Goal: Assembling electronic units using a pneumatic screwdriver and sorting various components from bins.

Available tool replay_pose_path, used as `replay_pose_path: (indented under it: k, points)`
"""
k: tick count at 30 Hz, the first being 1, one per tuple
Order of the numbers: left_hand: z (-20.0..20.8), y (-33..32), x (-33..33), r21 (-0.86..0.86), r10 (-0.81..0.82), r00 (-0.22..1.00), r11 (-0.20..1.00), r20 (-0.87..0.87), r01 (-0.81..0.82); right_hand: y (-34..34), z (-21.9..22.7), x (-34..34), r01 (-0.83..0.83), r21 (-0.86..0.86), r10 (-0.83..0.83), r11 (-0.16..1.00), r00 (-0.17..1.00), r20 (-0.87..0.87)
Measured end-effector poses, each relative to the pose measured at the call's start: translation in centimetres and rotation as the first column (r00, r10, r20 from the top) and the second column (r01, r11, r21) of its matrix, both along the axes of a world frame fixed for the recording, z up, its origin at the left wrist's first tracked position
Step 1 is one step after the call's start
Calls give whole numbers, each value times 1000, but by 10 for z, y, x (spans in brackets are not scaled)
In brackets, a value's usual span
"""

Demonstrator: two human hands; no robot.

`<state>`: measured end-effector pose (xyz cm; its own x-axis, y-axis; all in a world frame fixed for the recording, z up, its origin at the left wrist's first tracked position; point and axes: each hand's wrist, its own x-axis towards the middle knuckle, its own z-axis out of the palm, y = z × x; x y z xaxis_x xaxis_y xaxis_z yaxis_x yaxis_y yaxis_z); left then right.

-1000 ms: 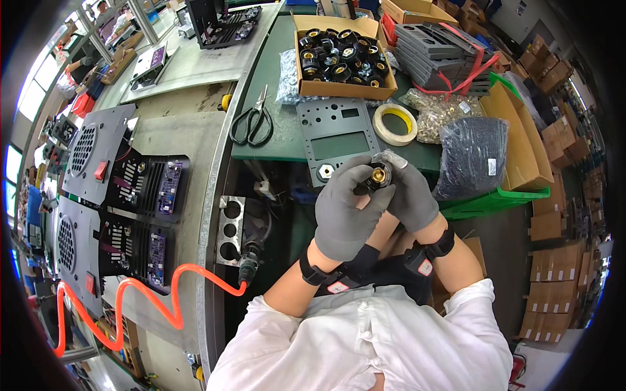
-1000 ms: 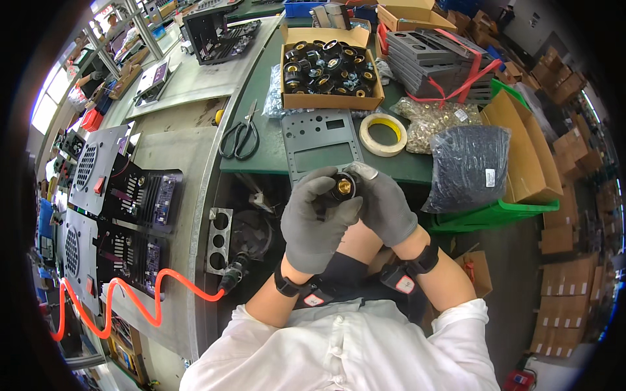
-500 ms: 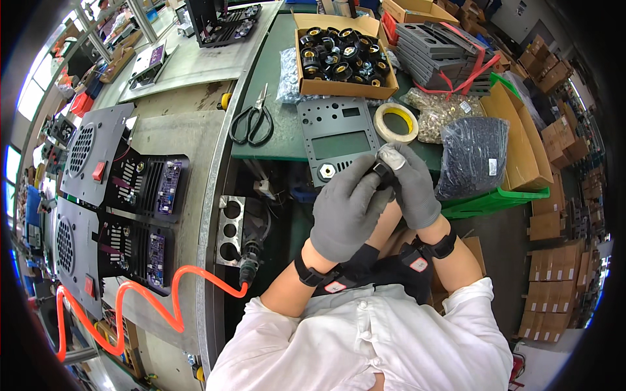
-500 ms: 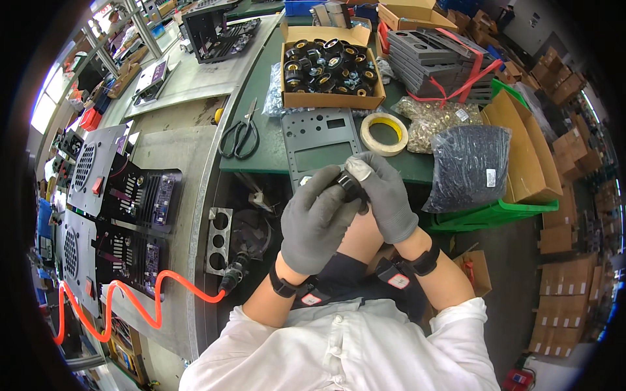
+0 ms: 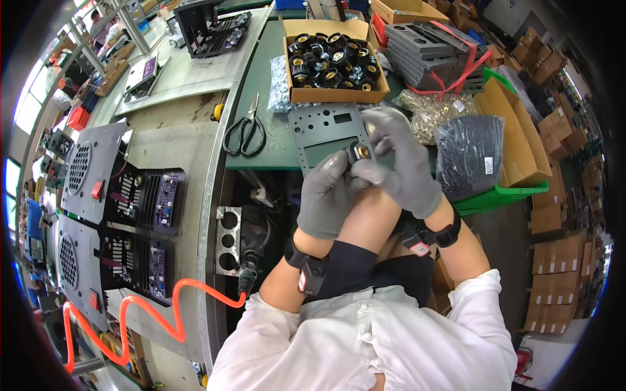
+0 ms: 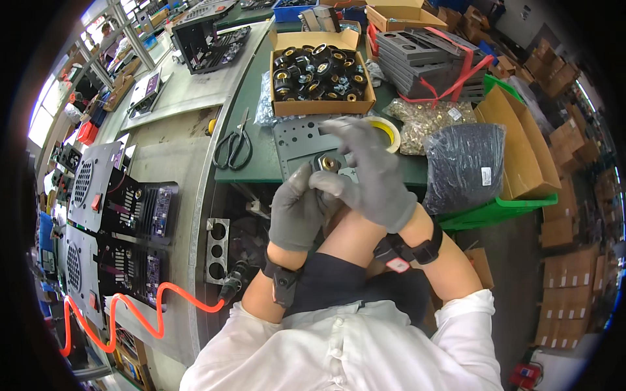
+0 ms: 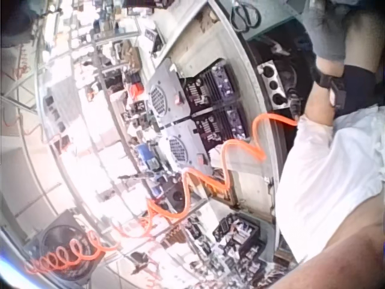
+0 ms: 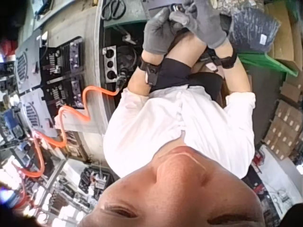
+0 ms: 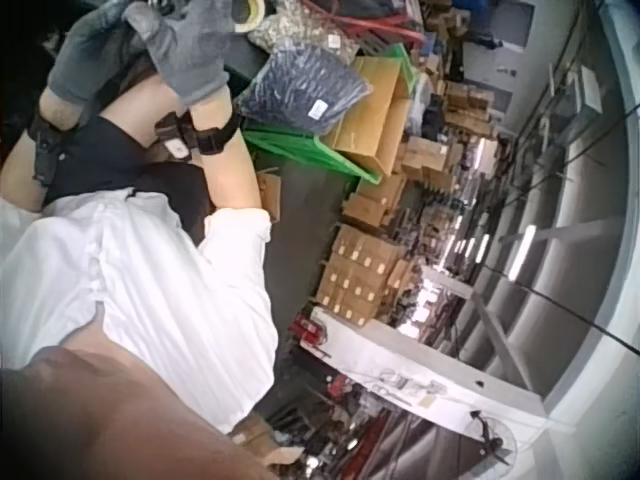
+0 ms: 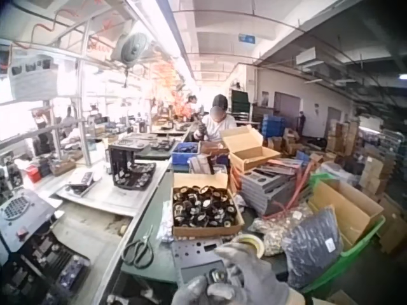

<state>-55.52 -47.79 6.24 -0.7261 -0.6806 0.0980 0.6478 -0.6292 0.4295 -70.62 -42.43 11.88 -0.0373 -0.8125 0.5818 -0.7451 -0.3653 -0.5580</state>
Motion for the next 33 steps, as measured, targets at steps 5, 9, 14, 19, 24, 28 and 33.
replay_pose_path:
  k: [5,9,14,19,24,28,33]
  points:
    - [-4,-10,5,123,96,995,987,28,-98,-11,0,-12,479,242,-458,844,878,-138]
    - [-16,-6,-4,72,-28,995,997,-96,35,0,-10,-8,101,106,-113,989,987,115]
    - [-17,-5,-6,82,5,988,997,-153,8,-1,-17,-14,307,217,-364,927,880,307]
    - [-13,2,-10,111,-48,998,993,-27,51,6,-22,-10,48,91,-65,995,977,201]
    - [-21,8,-8,97,-8,1000,995,-22,10,18,-23,-6,-29,240,-69,970,919,388]
    - [-32,19,-8,103,-88,996,991,-24,90,31,-24,-2,2,243,-67,970,964,258]
    - [-35,33,-6,183,-90,996,979,-8,90,41,-29,8,6,193,-48,981,976,212]
